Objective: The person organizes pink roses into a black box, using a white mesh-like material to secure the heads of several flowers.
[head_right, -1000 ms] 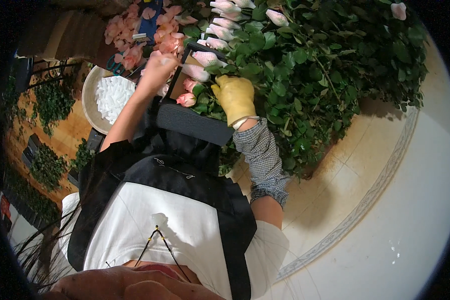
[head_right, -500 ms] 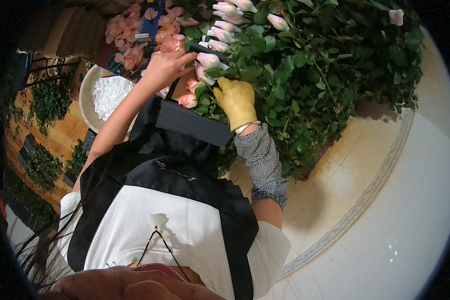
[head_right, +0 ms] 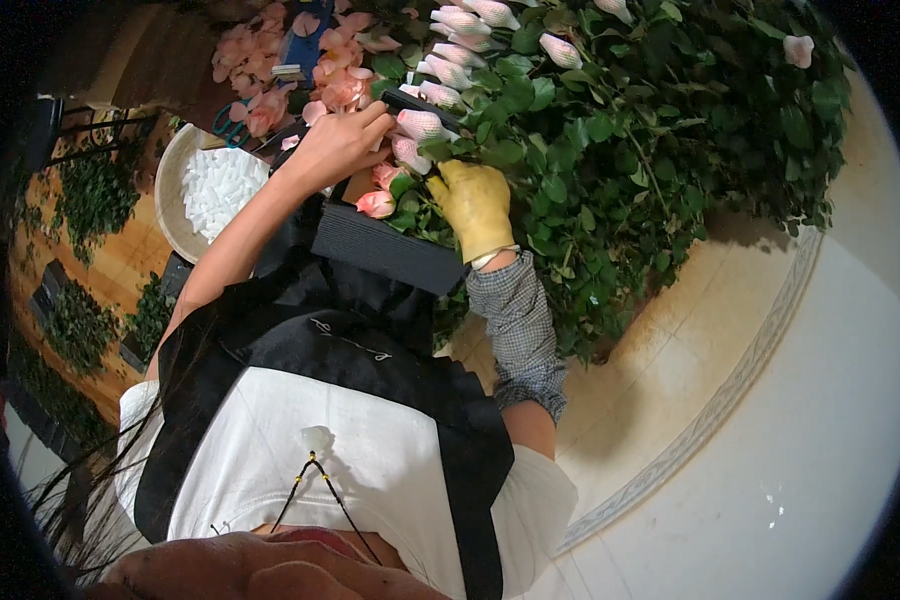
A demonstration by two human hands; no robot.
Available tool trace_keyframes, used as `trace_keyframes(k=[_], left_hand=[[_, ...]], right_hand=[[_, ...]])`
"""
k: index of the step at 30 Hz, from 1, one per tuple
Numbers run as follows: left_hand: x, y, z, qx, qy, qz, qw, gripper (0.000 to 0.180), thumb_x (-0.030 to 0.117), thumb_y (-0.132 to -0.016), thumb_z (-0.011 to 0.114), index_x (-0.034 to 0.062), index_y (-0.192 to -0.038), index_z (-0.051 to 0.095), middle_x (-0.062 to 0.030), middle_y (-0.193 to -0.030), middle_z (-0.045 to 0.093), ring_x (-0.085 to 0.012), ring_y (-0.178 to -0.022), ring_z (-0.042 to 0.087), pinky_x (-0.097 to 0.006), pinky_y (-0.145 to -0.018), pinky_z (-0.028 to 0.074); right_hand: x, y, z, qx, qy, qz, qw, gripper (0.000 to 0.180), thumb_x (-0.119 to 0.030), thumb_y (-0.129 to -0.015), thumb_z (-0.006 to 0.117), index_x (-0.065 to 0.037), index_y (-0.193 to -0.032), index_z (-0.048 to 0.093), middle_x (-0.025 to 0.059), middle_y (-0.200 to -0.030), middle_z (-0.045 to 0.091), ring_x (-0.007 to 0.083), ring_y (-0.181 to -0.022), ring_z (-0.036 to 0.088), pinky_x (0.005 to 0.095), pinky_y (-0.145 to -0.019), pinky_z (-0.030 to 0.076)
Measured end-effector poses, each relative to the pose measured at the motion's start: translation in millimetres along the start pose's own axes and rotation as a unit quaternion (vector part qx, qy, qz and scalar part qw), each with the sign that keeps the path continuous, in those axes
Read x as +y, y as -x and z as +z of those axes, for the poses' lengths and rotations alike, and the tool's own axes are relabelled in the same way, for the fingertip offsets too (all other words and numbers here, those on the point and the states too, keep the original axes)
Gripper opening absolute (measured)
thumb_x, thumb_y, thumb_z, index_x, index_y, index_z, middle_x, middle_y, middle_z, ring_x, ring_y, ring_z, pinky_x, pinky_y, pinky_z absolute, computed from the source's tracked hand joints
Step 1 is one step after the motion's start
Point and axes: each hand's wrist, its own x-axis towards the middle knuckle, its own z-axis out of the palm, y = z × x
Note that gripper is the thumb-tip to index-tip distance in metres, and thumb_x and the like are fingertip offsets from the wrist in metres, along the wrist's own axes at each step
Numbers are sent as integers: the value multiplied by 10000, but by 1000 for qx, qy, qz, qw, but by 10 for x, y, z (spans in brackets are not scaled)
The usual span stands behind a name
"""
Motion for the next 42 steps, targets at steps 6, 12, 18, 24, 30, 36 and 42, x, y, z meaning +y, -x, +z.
trace_keyframes(k=[6,12,18,24,30,36,42], left_hand=[[-110,-26,119,-6,-9,80,997,129,153,-862,600,51,-912,538,-65,-867,520,-246,-769,633,-380,-617,506],[-76,-5,139,21,14,83,996,134,124,-812,598,53,-920,561,-49,-873,537,-216,-767,655,-357,-613,520],[-151,-56,12,5,-2,149,989,154,154,-833,615,45,-922,552,-56,-861,513,-218,-741,630,-364,-608,512],[-299,-47,-71,-32,-58,214,974,162,149,-849,614,37,-964,595,-45,-913,524,-190,-757,617,-331,-589,517],[-369,-80,-181,-54,-92,219,970,226,112,-778,632,47,-993,610,-43,-920,514,-191,-746,605,-332,-589,513],[-589,27,-219,-114,-91,197,970,214,100,-789,648,59,-991,593,-59,-933,549,-215,-788,621,-340,-661,521],[-774,-118,-1481,-63,-206,67,974,152,124,-766,737,63,-815,607,-69,-983,646,-243,-805,670,-350,-640,552]], right_hand=[[-66,8,-131,24,-96,44,994,273,-313,-839,729,-52,-920,725,143,-742,700,341,-680,680,443,-652,539],[-259,-101,-169,-44,163,67,983,422,-382,-780,784,-61,-1030,672,121,-764,711,309,-715,700,416,-674,560],[-71,-163,62,-57,138,89,985,391,-340,-757,816,-50,-977,673,135,-798,715,312,-753,702,437,-703,557],[-81,-175,35,-59,95,121,986,380,-408,-774,798,-93,-975,728,116,-836,735,283,-775,720,411,-704,566],[-82,-143,59,6,61,95,994,325,-379,-771,802,-76,-871,741,128,-823,729,305,-759,713,419,-704,561],[-104,-125,45,21,13,83,996,291,-347,-764,792,-73,-842,734,133,-795,718,320,-745,702,427,-691,550],[-60,-155,40,-36,19,103,994,358,-404,-768,776,-64,-863,715,150,-816,711,335,-750,692,439,-705,547]])
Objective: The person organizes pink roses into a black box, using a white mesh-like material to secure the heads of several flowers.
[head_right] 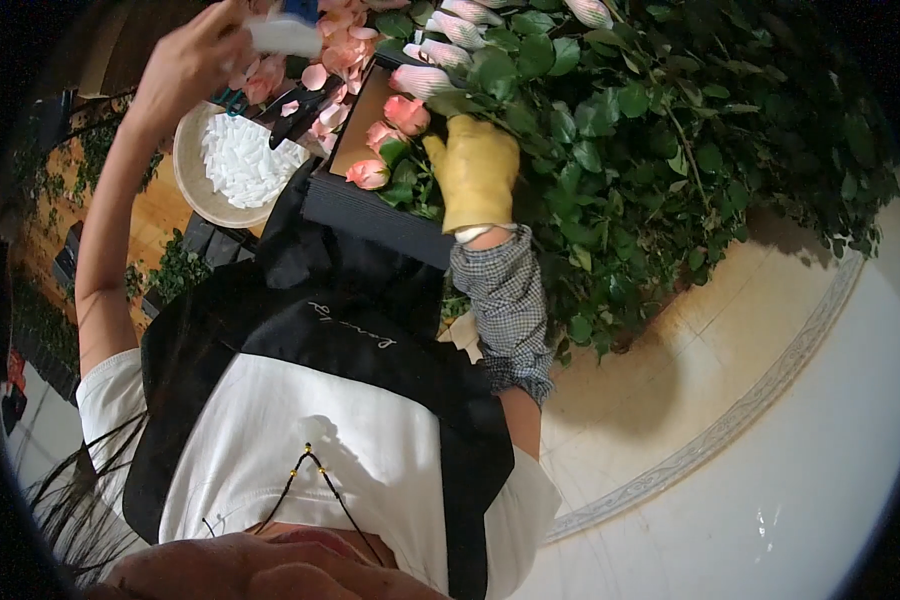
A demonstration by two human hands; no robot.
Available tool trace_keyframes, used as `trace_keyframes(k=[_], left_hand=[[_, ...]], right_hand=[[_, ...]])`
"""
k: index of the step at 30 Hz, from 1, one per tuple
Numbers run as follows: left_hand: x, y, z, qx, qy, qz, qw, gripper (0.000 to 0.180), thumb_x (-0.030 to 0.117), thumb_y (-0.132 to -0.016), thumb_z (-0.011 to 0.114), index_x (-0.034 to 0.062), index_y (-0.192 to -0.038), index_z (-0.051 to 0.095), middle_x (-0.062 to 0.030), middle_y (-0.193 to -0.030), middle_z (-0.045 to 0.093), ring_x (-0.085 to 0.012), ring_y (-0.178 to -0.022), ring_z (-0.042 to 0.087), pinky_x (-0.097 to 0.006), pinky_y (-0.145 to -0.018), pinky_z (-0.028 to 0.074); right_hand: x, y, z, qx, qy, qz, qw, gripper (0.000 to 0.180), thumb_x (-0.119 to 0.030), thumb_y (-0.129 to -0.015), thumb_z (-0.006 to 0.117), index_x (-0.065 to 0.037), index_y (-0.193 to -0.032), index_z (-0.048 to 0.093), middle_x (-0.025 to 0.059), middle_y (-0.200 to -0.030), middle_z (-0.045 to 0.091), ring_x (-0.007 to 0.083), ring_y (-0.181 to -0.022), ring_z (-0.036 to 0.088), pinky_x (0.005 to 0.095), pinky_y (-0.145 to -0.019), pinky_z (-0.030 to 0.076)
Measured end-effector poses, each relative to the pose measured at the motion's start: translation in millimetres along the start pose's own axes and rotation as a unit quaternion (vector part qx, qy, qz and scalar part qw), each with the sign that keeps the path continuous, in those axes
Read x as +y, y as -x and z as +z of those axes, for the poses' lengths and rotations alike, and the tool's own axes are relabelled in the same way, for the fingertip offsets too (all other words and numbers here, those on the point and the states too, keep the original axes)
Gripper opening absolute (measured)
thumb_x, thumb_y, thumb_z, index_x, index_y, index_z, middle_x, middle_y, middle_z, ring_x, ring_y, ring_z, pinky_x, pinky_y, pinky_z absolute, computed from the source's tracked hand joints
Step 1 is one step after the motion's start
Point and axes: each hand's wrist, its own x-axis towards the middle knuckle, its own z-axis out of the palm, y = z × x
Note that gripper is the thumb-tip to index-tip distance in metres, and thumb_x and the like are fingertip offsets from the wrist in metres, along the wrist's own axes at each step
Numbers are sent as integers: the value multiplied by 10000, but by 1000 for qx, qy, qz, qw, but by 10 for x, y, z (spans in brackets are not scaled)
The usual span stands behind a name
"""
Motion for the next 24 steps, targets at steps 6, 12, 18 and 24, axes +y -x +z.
trace_keyframes(k=[6,12,18,24], left_hand=[[583,204,426,15,358,-177,917,265,-16,-784,629,17,-1045,596,-123,-1094,636,-257,-892,644,-364,-772,546],[1174,-254,687,3,336,-219,916,241,281,-896,610,70,-1008,639,-150,-748,667,-336,-712,670,-433,-633,517],[1379,-474,798,123,241,-165,948,296,377,-822,740,114,-907,635,-39,-689,638,-234,-666,671,-371,-545,511],[1313,-549,861,112,305,-43,945,155,198,-732,702,117,-773,576,-8,-741,587,-206,-742,648,-353,-594,516]], right_hand=[[97,64,-86,25,-77,-53,995,375,-372,-839,734,-4,-789,680,169,-779,688,355,-734,663,443,-681,520],[65,99,-128,46,-76,-53,995,389,-379,-884,688,7,-837,694,201,-802,690,381,-756,665,456,-700,526],[42,92,-158,15,-44,1,999,276,-319,-893,651,-56,-955,707,209,-878,688,403,-790,655,484,-719,529],[20,94,-214,9,-73,19,997,253,-247,-891,667,-39,-1031,702,196,-931,707,370,-810,676,440,-727,535]])
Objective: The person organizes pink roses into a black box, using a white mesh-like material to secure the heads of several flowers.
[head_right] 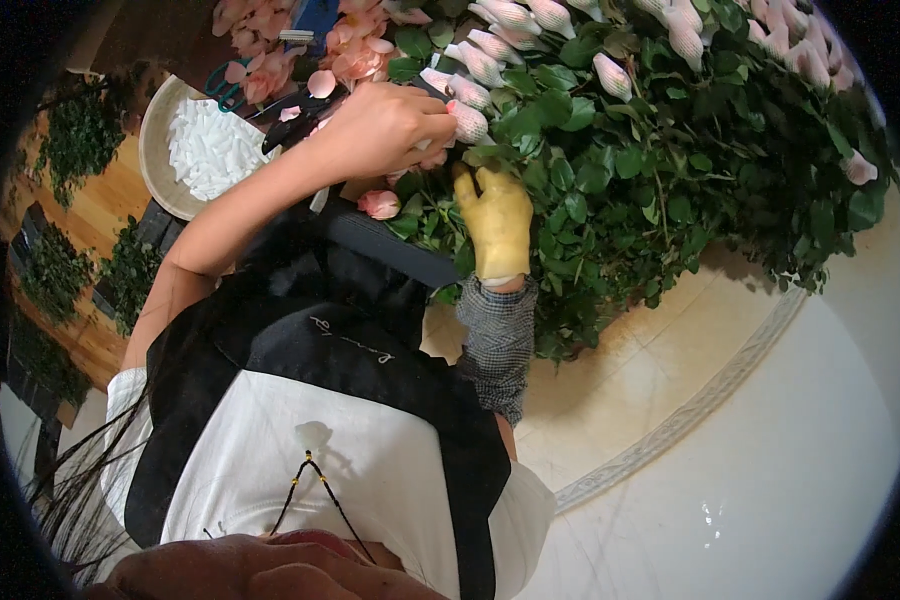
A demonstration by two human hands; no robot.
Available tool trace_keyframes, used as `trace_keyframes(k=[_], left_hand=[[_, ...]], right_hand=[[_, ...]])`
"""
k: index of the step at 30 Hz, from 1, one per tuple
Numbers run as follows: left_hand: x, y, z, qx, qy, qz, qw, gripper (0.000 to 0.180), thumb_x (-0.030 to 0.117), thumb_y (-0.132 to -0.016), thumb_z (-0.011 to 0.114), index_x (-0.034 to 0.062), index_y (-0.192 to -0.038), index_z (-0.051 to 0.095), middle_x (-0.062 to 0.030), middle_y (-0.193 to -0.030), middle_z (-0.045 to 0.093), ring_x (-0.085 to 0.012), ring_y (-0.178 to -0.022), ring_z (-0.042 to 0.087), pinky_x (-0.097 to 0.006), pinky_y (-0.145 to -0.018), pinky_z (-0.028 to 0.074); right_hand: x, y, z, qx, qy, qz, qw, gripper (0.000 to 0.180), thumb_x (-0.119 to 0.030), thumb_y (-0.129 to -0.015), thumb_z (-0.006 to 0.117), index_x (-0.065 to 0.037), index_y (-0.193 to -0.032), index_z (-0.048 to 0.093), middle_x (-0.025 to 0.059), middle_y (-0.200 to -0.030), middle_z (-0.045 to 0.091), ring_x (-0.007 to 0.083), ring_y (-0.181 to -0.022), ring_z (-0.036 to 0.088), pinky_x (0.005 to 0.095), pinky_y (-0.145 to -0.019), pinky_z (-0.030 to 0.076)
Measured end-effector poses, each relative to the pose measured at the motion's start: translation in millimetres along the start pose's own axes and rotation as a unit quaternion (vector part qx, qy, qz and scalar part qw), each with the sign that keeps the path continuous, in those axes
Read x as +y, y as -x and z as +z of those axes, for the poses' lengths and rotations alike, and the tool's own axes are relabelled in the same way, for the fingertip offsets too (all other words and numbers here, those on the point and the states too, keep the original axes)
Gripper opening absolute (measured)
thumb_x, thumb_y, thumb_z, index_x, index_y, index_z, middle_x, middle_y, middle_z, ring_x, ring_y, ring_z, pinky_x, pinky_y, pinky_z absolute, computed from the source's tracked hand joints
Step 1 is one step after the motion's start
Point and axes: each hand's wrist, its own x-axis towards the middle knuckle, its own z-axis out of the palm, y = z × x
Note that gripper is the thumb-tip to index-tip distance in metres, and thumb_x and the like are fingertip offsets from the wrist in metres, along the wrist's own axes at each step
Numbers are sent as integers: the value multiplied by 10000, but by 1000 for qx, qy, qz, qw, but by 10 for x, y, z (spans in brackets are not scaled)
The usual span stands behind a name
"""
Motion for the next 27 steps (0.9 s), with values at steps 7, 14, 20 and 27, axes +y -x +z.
trace_keyframes(k=[7,14,20,27], left_hand=[[-422,18,-422,180,-309,11,934,100,176,-689,668,175,-760,596,0,-691,576,-182,-613,594,-323,-491,475],[-692,478,-944,120,-172,-333,919,282,373,-916,660,93,-943,666,-96,-796,711,-226,-695,708,-348,-595,545],[-158,-378,-246,-12,23,-189,982,486,597,-892,617,166,-1076,747,-126,-788,716,-328,-729,699,-414,-649,552],[-260,-64,-442,76,106,-220,967,198,265,-873,695,83,-946,723,-111,-776,704,-257,-686,691,-359,-637,529]], right_hand=[[125,-55,-27,-42,-289,129,948,227,-180,-944,667,4,-1072,700,104,-862,724,123,-723,599,305,-675,496],[171,-4,144,-8,-197,105,975,245,-232,-966,640,-7,-1052,683,125,-843,700,201,-727,626,341,-678,497],[-5,-51,-42,-26,-194,71,978,260,-220,-949,638,30,-1021,645,147,-771,651,199,-647,559,354,-643,477],[277,-105,59,-38,-209,87,973,299,-235,-935,669,52,-859,630,112,-679,610,154,-603,495,338,-598,454]])
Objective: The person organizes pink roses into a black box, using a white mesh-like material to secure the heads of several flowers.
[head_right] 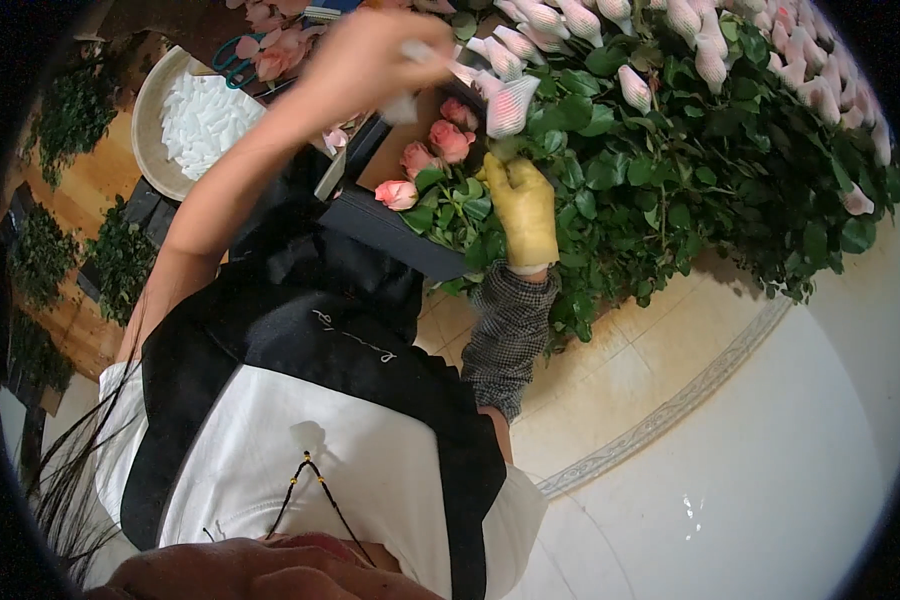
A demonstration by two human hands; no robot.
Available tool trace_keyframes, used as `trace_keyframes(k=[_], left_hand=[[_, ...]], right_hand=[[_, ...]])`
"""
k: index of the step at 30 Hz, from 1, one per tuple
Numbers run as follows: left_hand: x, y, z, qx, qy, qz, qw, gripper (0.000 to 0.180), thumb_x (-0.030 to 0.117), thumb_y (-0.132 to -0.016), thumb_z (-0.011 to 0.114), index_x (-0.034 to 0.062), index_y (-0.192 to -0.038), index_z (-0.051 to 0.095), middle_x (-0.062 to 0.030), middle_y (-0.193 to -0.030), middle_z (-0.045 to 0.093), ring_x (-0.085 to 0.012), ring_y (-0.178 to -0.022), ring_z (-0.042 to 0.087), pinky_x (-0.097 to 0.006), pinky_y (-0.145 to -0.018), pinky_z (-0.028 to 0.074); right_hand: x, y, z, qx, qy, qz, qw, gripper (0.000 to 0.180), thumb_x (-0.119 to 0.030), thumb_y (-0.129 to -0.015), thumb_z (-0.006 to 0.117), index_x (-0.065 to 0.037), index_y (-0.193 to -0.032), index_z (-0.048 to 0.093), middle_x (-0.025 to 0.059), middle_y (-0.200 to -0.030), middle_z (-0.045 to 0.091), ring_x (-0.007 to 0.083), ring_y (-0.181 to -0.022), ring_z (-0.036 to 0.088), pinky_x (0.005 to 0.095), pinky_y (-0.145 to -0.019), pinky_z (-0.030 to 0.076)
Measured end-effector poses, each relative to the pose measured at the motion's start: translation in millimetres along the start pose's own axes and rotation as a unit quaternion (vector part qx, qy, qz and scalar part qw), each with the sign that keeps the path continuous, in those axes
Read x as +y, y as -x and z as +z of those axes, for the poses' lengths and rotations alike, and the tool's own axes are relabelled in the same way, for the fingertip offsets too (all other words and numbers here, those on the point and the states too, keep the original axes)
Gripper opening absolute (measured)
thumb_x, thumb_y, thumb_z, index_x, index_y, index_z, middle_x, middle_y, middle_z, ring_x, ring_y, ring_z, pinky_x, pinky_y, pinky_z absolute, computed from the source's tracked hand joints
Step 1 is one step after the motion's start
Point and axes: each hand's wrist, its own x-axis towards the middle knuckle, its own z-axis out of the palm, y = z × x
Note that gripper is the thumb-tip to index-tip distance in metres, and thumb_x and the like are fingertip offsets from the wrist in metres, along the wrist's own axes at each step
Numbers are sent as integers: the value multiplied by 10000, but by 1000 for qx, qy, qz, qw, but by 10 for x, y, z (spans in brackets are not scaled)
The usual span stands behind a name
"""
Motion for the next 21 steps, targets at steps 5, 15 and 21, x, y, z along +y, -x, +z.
trace_keyframes(k=[5,15,21], left_hand=[[-985,837,-1027,65,-141,-250,956,393,443,-938,671,83,-1088,729,-105,-937,744,-173,-780,714,-325,-691,555],[271,-147,329,-64,-107,50,991,410,511,-862,686,200,-1129,711,-94,-803,719,-275,-707,707,-393,-617,562],[-567,-156,-168,-19,231,-50,971,339,401,-907,686,125,-1097,737,-98,-872,740,-211,-718,713,-341,-641,569]], right_hand=[[-183,101,36,5,0,0,1000,289,-265,-946,655,23,-972,663,153,-736,644,198,-598,530,354,-607,469],[-257,102,81,23,65,-17,998,209,-141,-956,625,26,-1077,660,79,-888,692,135,-788,581,310,-728,482],[-42,33,97,31,69,29,997,310,-301,-962,627,0,-978,699,196,-817,698,254,-714,670,375,-683,510]])
